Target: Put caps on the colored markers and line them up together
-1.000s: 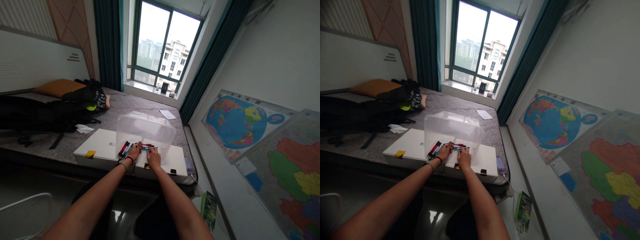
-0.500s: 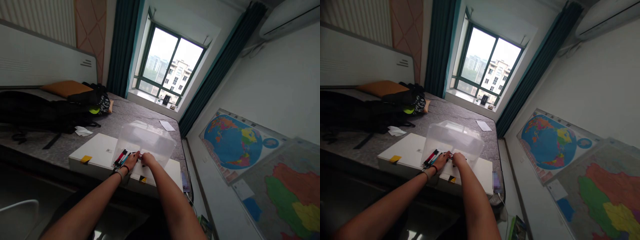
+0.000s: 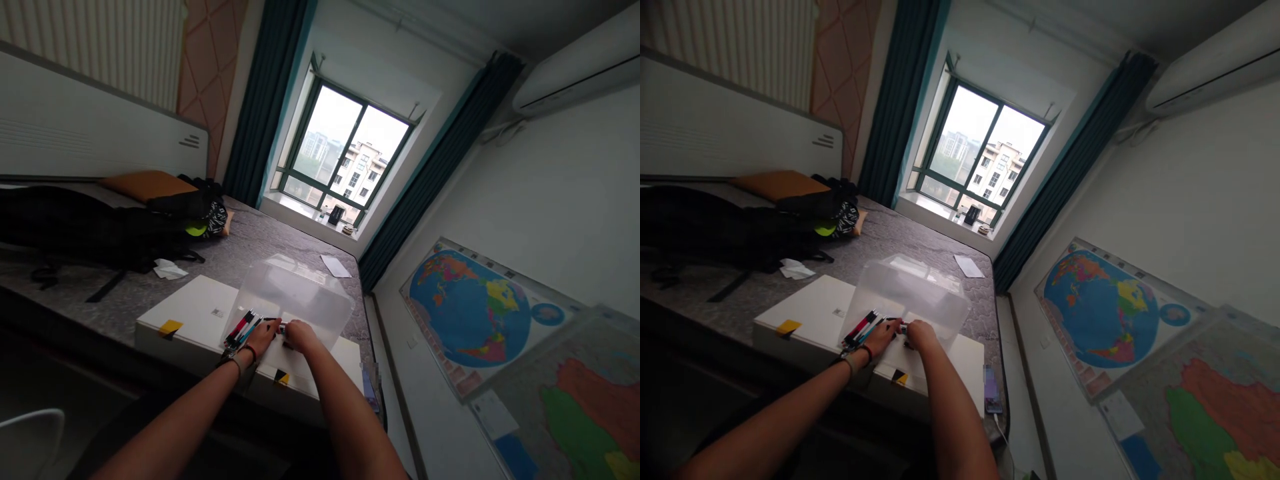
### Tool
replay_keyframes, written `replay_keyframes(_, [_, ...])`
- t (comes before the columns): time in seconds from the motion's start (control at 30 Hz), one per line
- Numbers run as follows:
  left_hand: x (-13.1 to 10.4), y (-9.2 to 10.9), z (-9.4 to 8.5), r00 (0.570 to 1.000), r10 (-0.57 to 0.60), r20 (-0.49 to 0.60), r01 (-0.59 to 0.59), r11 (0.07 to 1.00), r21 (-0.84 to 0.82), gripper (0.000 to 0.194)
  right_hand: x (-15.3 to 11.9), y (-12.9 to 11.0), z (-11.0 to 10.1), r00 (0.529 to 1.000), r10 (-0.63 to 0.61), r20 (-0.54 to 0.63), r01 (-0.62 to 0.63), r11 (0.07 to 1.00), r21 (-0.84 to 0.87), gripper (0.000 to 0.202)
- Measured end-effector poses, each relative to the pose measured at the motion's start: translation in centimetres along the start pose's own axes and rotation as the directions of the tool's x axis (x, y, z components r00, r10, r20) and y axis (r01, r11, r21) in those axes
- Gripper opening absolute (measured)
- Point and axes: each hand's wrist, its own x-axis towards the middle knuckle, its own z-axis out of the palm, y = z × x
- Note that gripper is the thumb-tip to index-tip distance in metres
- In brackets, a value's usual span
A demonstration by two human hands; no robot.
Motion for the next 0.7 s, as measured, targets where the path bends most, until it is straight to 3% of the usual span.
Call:
replay_keyframes(0.17, [0.3,-0.3,0.1,1.000,0.020,-0.003,-0.020,1.000,0.002,0.050,-0.6,0.2,0.0,0.998,0.044,-0.053,-0.040,0.996,0.076,0.017])
replay_keyframes(0.27, [0.2,0.0,0.0,1.000,0.006,0.007,-0.006,1.000,0.001,0.044,-1.2,-0.7,1.0,0.952,0.224,-0.207,-0.146,0.931,0.336,0.013])
replay_keyframes(0.33, [0.0,0.1,-0.1,1.000,-0.008,0.014,0.008,1.000,0.001,0.041,-1.8,-1.9,2.2,0.888,0.384,-0.253,-0.169,0.783,0.598,0.010])
replay_keyframes(0.4, [-0.1,0.2,0.0,1.000,-0.021,0.022,0.021,1.000,-0.002,0.040,-2.4,-3.2,3.7,0.845,0.489,-0.218,-0.112,0.561,0.820,0.012])
replay_keyframes(0.5, [-0.2,0.0,0.0,0.999,-0.020,0.033,0.021,0.999,-0.028,0.042,-3.4,-4.8,5.8,0.794,0.580,-0.182,0.005,0.293,0.956,0.018])
replay_keyframes(0.6, [-0.2,-0.2,0.1,1.000,-0.003,0.028,0.005,0.998,-0.057,0.042,-4.0,-5.4,7.0,0.763,0.611,-0.212,0.088,0.227,0.970,0.023])
replay_keyframes(0.7, [-0.1,-0.3,0.1,1.000,0.005,0.016,-0.004,0.999,-0.043,0.043,-3.7,-5.2,7.1,0.777,0.597,-0.198,0.092,0.203,0.975,0.025])
